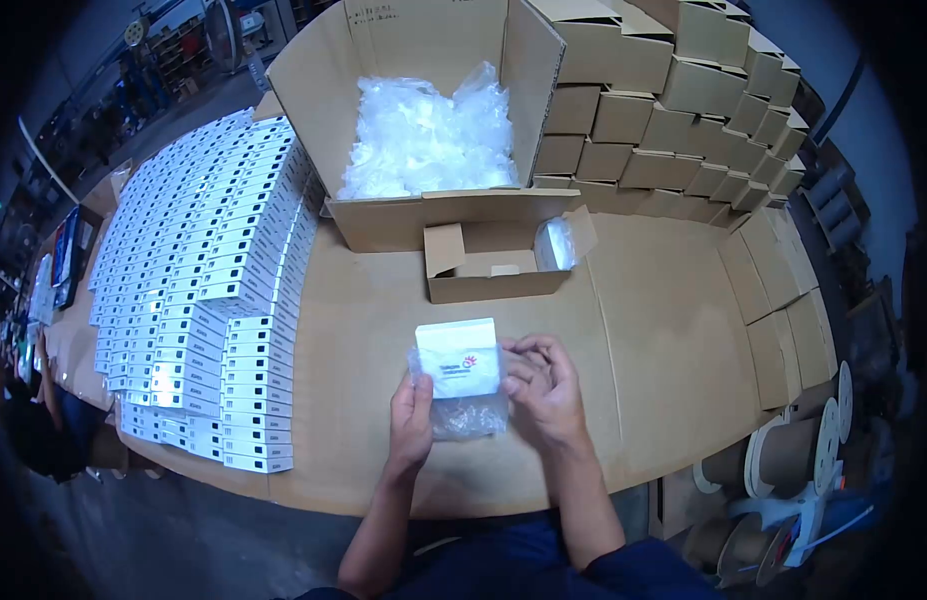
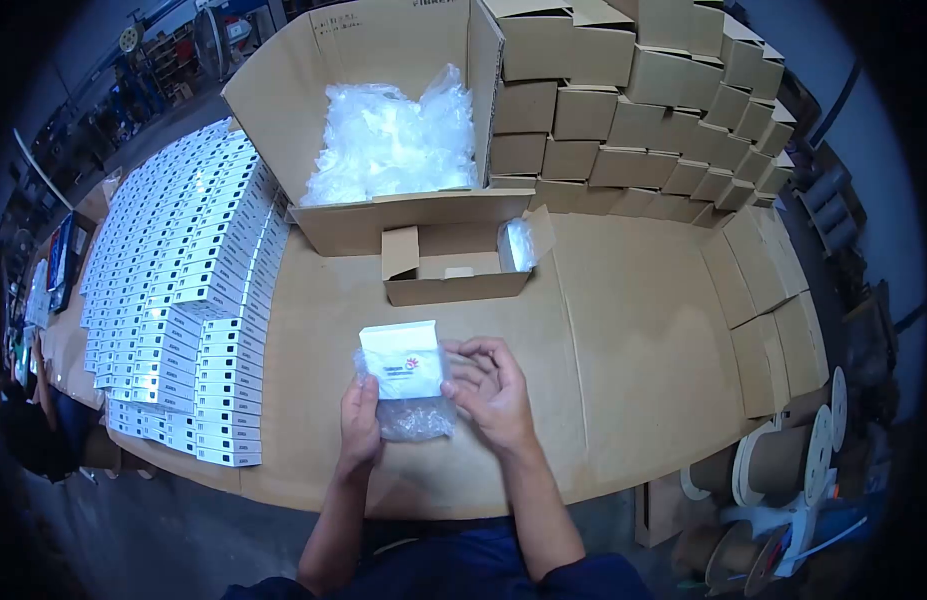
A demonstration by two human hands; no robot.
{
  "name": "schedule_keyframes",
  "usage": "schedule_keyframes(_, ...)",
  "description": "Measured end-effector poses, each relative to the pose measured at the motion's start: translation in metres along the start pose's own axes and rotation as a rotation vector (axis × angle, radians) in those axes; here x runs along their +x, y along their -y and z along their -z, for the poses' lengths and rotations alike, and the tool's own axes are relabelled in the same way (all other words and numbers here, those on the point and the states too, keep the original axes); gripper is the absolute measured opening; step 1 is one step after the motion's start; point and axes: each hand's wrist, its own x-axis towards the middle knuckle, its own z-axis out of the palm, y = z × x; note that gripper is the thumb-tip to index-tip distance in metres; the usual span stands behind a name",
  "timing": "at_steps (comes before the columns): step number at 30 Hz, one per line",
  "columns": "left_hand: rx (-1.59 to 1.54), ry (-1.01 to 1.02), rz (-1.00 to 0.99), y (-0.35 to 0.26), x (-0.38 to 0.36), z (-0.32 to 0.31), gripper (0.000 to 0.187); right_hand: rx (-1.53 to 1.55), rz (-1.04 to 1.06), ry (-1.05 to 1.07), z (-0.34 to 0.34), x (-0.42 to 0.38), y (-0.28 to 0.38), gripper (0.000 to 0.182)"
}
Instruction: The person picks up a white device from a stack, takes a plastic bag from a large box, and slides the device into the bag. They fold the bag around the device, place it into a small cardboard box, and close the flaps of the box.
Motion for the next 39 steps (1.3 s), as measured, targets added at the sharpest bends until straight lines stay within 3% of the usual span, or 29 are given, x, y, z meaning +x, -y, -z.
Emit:
schedule_keyframes(1, 0.007, 0.000, -0.014, 0.001, 0.000, -0.001, 0.042, 0.051, 0.015, -0.097, -0.011, -0.004, -0.004, 0.034)
schedule_keyframes(5, 0.107, 0.052, -0.043, 0.003, 0.000, 0.002, 0.045, 0.097, -0.031, -0.255, -0.009, -0.008, -0.025, 0.009)
schedule_keyframes(11, 0.324, 0.104, -0.167, -0.022, -0.001, -0.004, 0.053, 0.161, 0.106, -0.093, -0.002, -0.004, -0.020, 0.012)
schedule_keyframes(16, 0.241, 0.152, -0.186, -0.018, -0.002, -0.001, 0.056, 0.117, 0.172, 0.028, -0.008, -0.003, -0.014, 0.011)
schedule_keyframes(19, 0.204, 0.150, -0.118, -0.021, -0.001, -0.005, 0.058, -0.083, 0.041, -0.105, -0.005, -0.009, -0.019, 0.009)
schedule_keyframes(23, 0.036, 0.201, 0.020, -0.010, 0.001, -0.002, 0.059, -0.091, 0.146, -0.318, -0.023, -0.008, -0.022, 0.008)
schedule_keyframes(26, 0.045, 0.217, 0.021, -0.019, -0.006, -0.012, 0.047, -0.195, 0.146, -0.376, -0.026, -0.010, -0.022, 0.007)
schedule_keyframes(32, -0.052, -0.043, 0.136, -0.021, -0.001, -0.019, 0.027, -0.079, 0.329, -0.264, -0.033, -0.006, -0.020, 0.023)
schedule_keyframes(33, -0.039, -0.059, 0.104, -0.022, 0.000, -0.020, 0.027, -0.160, 0.382, -0.129, -0.018, -0.006, -0.023, 0.031)
schedule_keyframes(36, -0.073, -0.072, 0.079, -0.024, 0.003, -0.018, 0.031, -0.497, 0.419, 0.295, 0.006, 0.001, -0.002, 0.031)
schedule_keyframes(39, -0.063, -0.037, 0.087, -0.021, 0.004, -0.015, 0.032, -0.627, 0.208, 0.242, -0.004, -0.001, 0.009, 0.038)
